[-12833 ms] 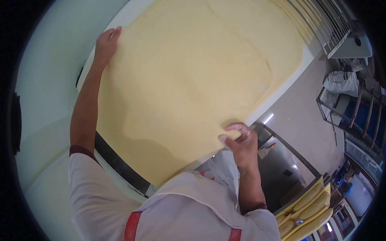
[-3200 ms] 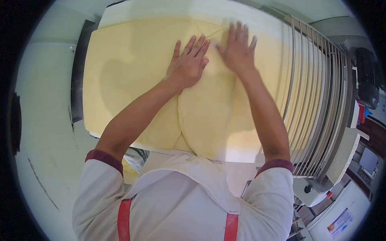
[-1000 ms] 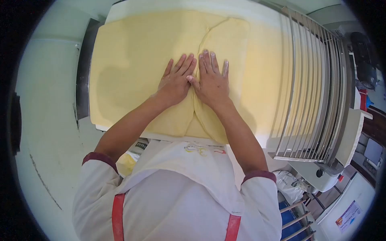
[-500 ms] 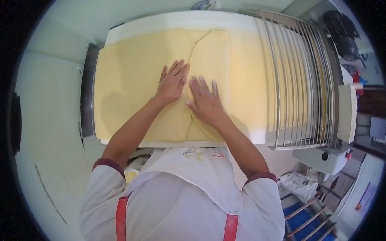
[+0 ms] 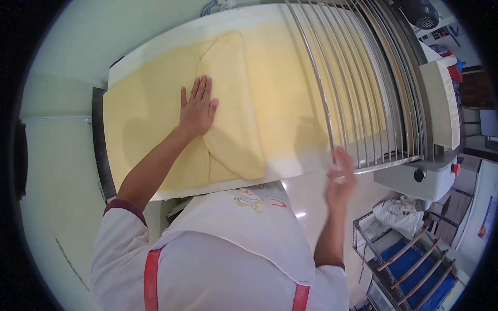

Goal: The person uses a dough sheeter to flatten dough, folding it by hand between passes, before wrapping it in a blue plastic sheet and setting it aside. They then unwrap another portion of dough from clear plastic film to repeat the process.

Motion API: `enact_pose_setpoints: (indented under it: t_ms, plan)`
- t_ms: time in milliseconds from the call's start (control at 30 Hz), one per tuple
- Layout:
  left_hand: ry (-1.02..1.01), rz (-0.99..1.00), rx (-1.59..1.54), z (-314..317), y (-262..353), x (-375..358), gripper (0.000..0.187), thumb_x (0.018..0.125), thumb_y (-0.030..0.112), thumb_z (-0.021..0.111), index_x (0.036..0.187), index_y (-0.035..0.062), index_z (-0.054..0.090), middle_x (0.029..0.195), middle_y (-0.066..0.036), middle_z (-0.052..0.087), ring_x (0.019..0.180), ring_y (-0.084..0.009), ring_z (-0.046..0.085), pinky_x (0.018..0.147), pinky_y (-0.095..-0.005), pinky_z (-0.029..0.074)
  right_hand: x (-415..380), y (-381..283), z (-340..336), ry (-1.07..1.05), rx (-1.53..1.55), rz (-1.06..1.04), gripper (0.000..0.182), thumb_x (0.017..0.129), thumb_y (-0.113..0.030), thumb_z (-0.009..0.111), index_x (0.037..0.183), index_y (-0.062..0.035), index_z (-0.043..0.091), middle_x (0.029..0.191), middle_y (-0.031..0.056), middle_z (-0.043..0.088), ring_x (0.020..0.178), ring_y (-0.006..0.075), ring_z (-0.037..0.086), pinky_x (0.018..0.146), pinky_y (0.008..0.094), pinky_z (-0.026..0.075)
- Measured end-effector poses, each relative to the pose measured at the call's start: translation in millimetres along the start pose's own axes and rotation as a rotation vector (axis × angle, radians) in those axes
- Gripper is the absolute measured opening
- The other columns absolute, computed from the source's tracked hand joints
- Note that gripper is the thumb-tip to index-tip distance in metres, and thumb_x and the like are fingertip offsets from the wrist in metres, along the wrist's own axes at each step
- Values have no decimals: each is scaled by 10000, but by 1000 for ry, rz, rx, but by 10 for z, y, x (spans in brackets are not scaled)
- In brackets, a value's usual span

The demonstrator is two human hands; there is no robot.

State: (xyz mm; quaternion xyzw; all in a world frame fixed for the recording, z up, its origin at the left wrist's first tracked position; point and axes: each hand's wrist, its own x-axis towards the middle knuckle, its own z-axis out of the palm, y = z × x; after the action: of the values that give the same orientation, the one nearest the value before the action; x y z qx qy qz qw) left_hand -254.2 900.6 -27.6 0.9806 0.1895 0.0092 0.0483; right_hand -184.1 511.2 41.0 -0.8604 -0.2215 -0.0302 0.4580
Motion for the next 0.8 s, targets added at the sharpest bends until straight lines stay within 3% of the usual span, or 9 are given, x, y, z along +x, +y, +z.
enact_pose_setpoints:
  t_ms: [133, 267, 333, 400, 433, 467, 567, 667, 800]
  plan:
    - [54, 81, -181, 83, 269, 525, 629, 987, 374, 322, 1502, 54, 153, 1563, -120, 179, 1455, -263, 130, 1162, -498, 61, 284, 242, -1151, 332, -311, -76, 314, 975, -197, 489, 1165, 18, 616, 1166, 136, 646, 1087, 223, 593, 955, 352, 442]
    - [129, -52, -117, 219, 375, 1509, 653, 984, 423, 310, 1501, 55, 152, 1573, -102, 146, 1457, -234, 111, 1170, -468, 81, 814, 291, -1948, 431, -509, -139, 327, 977, -226, 508, 1208, -22, 615, 1192, 96, 646, 1128, 194, 576, 978, 321, 418]
    - [116, -111, -87, 261, 401, 1625, 674, 981, 446, 306, 1500, 49, 145, 1577, -100, 127, 1459, -230, 100, 1173, -462, 78, 1045, 497, -2499, 442, -788, -312, 346, 978, -253, 512, 1217, -27, 615, 1205, 96, 642, 1110, 196, 588, 971, 329, 430]
    - [112, -118, -72, 267, 395, 1588, 700, 978, 472, 295, 1500, 37, 130, 1579, -110, 116, 1460, -239, 92, 1174, -461, 73, 1264, 757, -3014, 557, -571, 17, 345, 963, -247, 536, 1214, -23, 613, 1177, 80, 655, 1080, 190, 599, 932, 307, 438]
    - [108, -114, -75, 246, 404, 1560, 699, 980, 467, 296, 1497, 27, 131, 1574, -124, 123, 1458, -247, 99, 1172, -466, 80, 1422, 703, -3188, 577, -652, 183, 390, 961, -307, 534, 1228, -34, 608, 1179, 109, 650, 1092, 223, 600, 957, 315, 421]
    - [105, -110, -76, 248, 447, 1459, 698, 982, 463, 297, 1493, 17, 131, 1570, -138, 130, 1457, -255, 107, 1170, -471, 88, 1600, 1225, -3814, 520, -883, 83, 428, 968, -352, 504, 1245, -40, 596, 1217, 140, 626, 1125, 263, 583, 973, 330, 409]
    - [97, -82, -83, 250, 643, 931, 750, 967, 461, 351, 1472, -48, 129, 1550, -213, 134, 1451, -311, 108, 1165, -489, 88, 2193, 2771, -5336, 248, -845, 250, 455, 982, -314, 452, 1280, 20, 536, 1343, 184, 521, 1242, 320, 492, 1046, 377, 359]
    - [48, -60, -110, 210, 965, 213, 803, 945, 466, 404, 1463, -77, 115, 1539, -249, 127, 1448, -345, 93, 1164, -500, 69, 2453, 3057, -5348, -20, -839, 501, 453, 983, -308, 448, 1282, 22, 532, 1344, 183, 520, 1244, 319, 489, 1050, 375, 355]
    - [-65, -36, -173, 24, 1372, -578, 824, 937, 474, 413, 1473, -64, 93, 1548, -240, 100, 1456, -337, 52, 1163, -498, 32, 2529, 3059, -5156, -120, -844, 676, 451, 985, -300, 442, 1286, 24, 527, 1346, 183, 517, 1247, 317, 485, 1055, 372, 349]
